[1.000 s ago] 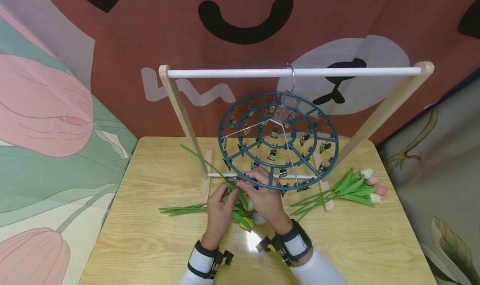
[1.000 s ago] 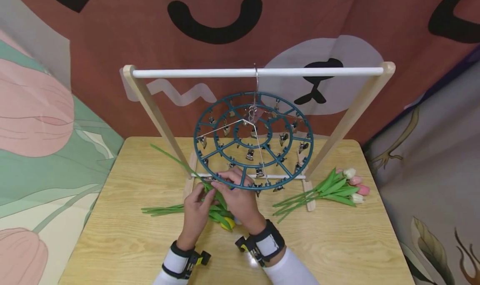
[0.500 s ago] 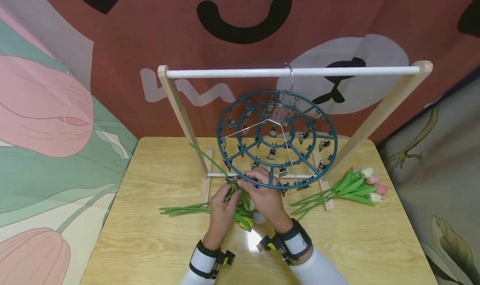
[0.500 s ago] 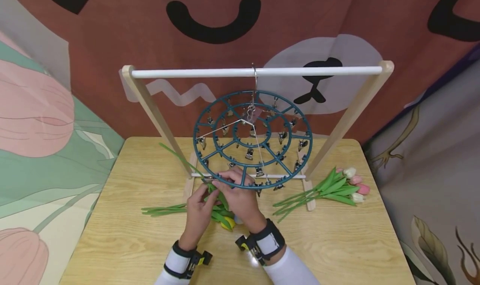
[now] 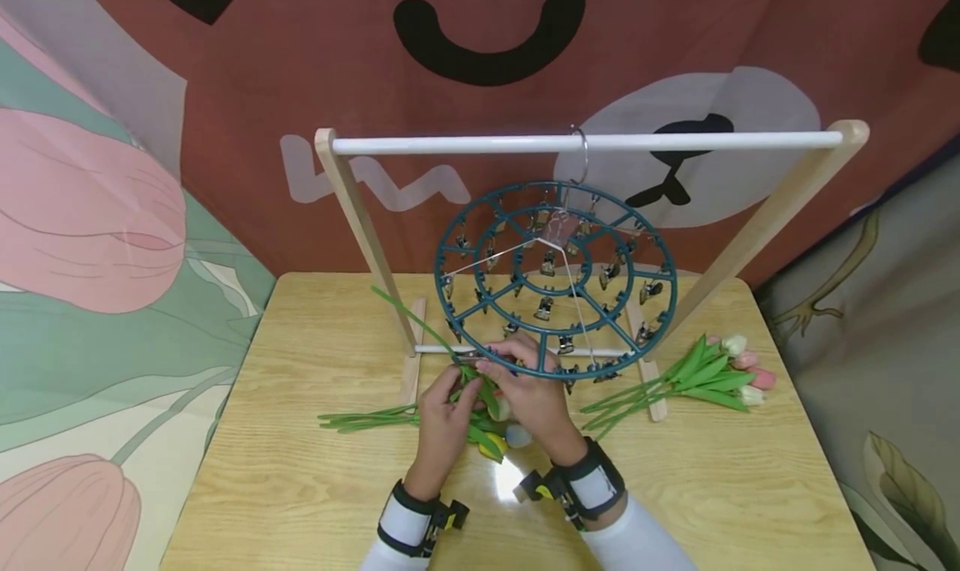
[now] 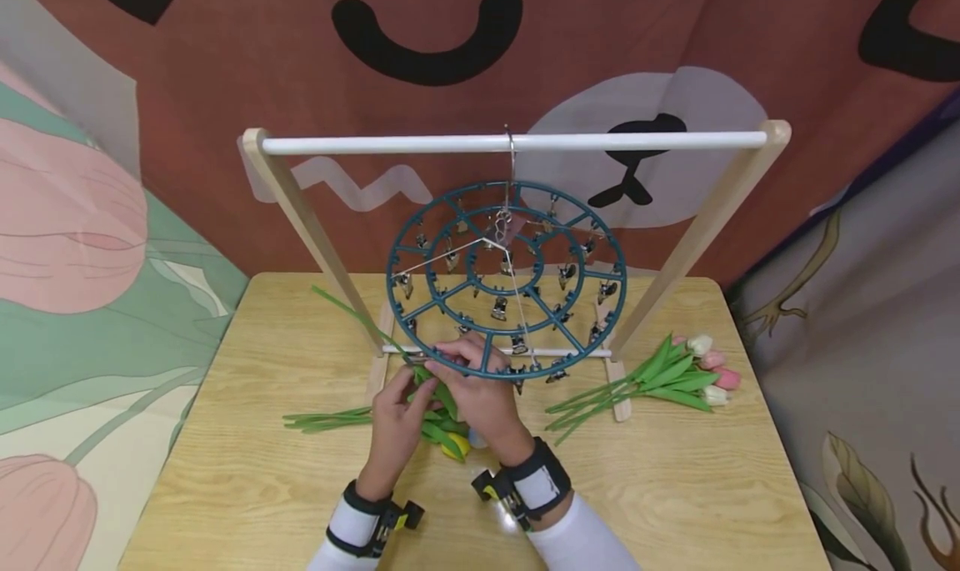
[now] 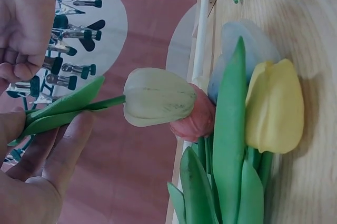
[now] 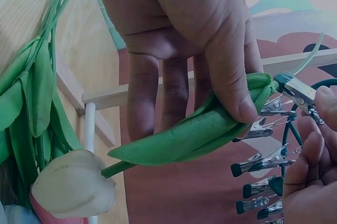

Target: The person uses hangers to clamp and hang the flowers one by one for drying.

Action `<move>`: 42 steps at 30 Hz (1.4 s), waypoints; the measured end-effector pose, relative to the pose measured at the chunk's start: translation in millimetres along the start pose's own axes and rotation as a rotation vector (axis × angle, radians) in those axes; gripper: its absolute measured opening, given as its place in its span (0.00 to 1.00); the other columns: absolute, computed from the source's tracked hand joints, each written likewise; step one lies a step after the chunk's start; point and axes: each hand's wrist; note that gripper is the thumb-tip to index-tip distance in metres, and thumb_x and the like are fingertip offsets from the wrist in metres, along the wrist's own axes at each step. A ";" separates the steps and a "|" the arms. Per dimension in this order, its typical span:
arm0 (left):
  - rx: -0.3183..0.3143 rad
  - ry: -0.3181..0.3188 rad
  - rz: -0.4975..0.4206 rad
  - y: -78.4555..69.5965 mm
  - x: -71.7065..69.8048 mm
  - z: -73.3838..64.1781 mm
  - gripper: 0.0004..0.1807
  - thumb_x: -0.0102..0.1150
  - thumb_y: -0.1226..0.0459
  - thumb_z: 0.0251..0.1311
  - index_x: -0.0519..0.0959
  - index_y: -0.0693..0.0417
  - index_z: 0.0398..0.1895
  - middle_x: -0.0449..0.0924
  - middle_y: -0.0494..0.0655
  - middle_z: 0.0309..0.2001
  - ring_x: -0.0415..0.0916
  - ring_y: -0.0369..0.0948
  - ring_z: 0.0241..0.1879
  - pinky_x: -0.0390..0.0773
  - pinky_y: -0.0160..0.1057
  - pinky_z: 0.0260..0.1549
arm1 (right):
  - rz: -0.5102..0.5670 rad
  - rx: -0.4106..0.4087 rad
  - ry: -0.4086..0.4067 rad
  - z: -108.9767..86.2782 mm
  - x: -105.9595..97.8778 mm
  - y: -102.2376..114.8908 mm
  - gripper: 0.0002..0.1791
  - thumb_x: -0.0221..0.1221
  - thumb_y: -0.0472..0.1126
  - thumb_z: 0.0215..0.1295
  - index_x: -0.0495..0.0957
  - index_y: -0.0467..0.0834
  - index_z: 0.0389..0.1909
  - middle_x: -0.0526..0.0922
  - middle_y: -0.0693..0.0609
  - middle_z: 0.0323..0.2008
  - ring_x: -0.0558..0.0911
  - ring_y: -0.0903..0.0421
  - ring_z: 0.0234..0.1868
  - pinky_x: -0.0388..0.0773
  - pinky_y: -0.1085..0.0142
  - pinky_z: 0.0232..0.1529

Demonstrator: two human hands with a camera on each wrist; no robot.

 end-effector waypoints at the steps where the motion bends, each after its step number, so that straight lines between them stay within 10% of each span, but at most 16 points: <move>1: 0.001 0.000 0.001 -0.1 0.0 0.1 0.08 0.62 0.70 0.69 0.81 0.62 0.49 0.87 0.59 0.47 0.88 0.45 0.40 0.90 0.44 0.28 | 0.003 0.005 0.004 0.1 0.0 0.2 0.09 0.73 0.27 0.55 0.87 0.33 0.38 0.83 0.44 0.33 0.77 0.62 0.34 0.81 0.74 0.26; 10: -0.005 -0.003 -0.023 -0.9 1.3 1.6 0.10 0.62 0.69 0.70 0.81 0.61 0.52 0.87 0.60 0.49 0.89 0.48 0.39 0.90 0.43 0.28 | 0.091 0.177 0.106 0.5 -2.1 -1.3 0.14 0.67 0.31 0.66 0.84 0.36 0.52 0.82 0.42 0.42 0.78 0.63 0.37 0.85 0.68 0.27; 17: -0.022 0.011 -0.063 -0.3 -1.1 3.8 0.12 0.60 0.66 0.72 0.80 0.58 0.56 0.86 0.57 0.52 0.89 0.49 0.40 0.89 0.52 0.28 | 0.120 0.285 0.179 -9.8 -7.2 -19.7 0.21 0.65 0.36 0.71 0.79 0.42 0.63 0.81 0.43 0.61 0.85 0.49 0.54 0.87 0.61 0.51; 26: -0.058 -0.016 -0.069 4.7 -1.7 5.1 0.14 0.59 0.67 0.73 0.79 0.61 0.58 0.85 0.62 0.49 0.88 0.50 0.39 0.89 0.52 0.28 | -0.261 0.579 0.268 -35.2 -22.7 -54.1 0.26 0.54 0.63 0.76 0.84 0.48 0.57 0.83 0.41 0.60 0.81 0.38 0.62 0.77 0.38 0.62; 33: -0.089 -0.033 -0.066 3.1 -1.9 7.2 0.16 0.56 0.66 0.75 0.77 0.67 0.59 0.86 0.61 0.44 0.88 0.44 0.39 0.90 0.49 0.30 | -0.160 0.298 0.129 -40.9 -32.1 -77.2 0.18 0.63 0.39 0.72 0.81 0.47 0.61 0.82 0.46 0.62 0.76 0.40 0.68 0.72 0.37 0.68; 42: -0.111 0.008 -0.098 7.4 0.1 9.7 0.16 0.56 0.64 0.76 0.77 0.63 0.61 0.86 0.64 0.51 0.87 0.56 0.48 0.90 0.48 0.38 | -0.158 0.293 0.088 -43.9 -44.8 -88.6 0.23 0.59 0.24 0.66 0.80 0.37 0.61 0.82 0.39 0.60 0.78 0.38 0.65 0.73 0.40 0.69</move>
Point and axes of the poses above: each hand's wrist, its own z-axis towards the middle knuckle, its own x-axis out of the palm, y = z × x
